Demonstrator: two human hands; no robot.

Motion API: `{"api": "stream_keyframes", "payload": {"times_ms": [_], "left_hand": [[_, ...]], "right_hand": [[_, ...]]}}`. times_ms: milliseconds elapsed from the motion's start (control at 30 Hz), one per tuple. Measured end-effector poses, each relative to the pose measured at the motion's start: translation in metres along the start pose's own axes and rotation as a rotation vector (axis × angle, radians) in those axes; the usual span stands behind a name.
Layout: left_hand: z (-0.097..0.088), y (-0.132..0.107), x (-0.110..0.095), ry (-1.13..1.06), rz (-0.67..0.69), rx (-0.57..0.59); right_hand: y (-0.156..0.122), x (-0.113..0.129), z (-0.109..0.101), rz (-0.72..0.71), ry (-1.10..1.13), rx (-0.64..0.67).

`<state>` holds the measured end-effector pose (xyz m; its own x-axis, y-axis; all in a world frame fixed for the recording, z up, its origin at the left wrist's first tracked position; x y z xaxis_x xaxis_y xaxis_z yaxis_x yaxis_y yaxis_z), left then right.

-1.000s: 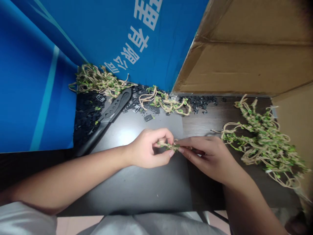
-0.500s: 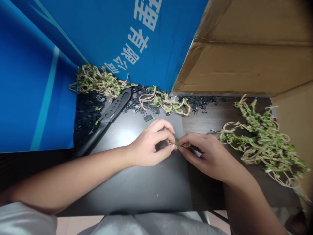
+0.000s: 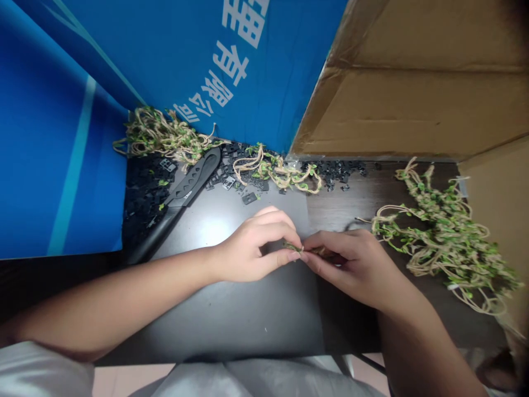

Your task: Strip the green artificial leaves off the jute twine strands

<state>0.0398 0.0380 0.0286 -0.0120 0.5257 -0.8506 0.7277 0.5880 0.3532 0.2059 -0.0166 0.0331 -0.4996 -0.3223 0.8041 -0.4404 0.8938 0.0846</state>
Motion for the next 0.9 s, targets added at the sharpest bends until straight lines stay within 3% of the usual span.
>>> {"api": "stream_keyframes", "payload": {"times_ms": [167,300,467,667,767,900], "left_hand": [[-0.004,-0.001,0.002,-0.04,-0.023,-0.078],[-0.007,-0.006,0.009,-0.09,-0.121,-0.151],[-0.003,-0.01,0.017,-0.222,-0.267,-0.162],[-0.002,-0.009,0.01,-0.131,-0.281,-0.088],[-0.018,-0.001,-0.004,0.048,-0.234,0.001],[-0.057,0.004,-0.027,0.389,-0.25,0.047]], "right_hand": [[0.002,0.002,-0.006,0.013,0.01,-0.031],[0.001,0.002,-0.018,0.011,-0.092,-0.093],[-0.005,-0.002,-0.032,0.054,-0.129,-0.29],[-0.014,0.0,-0.045,0.128,-0.066,-0.537],[-0.017,0.007,-0.054,0.157,-0.088,-0.636],[-0.025,0.012,-0.063,0.178,-0.049,-0.787]]}}
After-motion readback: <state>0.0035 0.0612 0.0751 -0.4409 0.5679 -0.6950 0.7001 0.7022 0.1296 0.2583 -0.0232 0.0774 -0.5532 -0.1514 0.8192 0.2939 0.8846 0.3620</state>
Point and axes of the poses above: each hand's wrist, its own y-axis towards the middle knuckle, its own z-axis out of the palm, x = y × z, the point moved 5 cm from there along y, towards the middle knuckle, and after that the axes turned 6 degrees about -z, right-handed, at the moved point
